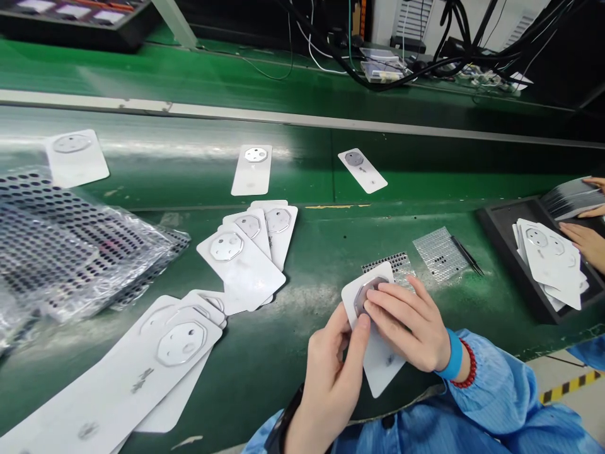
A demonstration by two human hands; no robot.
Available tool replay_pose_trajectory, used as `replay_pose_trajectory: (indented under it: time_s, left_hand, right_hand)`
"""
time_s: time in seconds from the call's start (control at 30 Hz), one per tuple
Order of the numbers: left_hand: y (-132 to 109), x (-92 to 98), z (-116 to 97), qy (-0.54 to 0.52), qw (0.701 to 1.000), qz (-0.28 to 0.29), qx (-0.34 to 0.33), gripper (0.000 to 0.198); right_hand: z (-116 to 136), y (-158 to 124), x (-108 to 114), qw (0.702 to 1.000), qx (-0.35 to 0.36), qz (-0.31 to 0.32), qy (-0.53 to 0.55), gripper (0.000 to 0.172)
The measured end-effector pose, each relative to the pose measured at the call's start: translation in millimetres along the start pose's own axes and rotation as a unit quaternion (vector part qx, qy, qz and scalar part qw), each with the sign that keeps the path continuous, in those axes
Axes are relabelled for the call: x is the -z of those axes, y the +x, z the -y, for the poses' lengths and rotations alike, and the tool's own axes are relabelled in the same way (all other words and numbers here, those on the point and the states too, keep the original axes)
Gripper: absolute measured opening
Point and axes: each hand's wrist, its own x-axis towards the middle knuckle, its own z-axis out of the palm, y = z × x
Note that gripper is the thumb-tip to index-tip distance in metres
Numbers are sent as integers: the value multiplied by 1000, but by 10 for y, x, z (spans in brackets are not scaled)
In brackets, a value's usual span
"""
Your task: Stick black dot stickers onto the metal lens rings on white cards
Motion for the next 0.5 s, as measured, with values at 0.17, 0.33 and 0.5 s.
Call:
replay_pose_trajectory:
  time_s: [0.17, 0.33, 0.5]
  left_hand:
    - [26, 20, 2, 10, 999, -27, -23, 19]
    - [33, -3, -21, 52, 992, -83, -79, 18]
    - [37, -33, -47, 102, 986, -99, -92, 25]
  right_hand:
    - [50, -40, 52, 992, -62, 7, 107, 38]
    - [100, -19, 40, 858, -330, -67, 387, 56]
    - [116, 30, -13, 682, -452, 41, 573, 32]
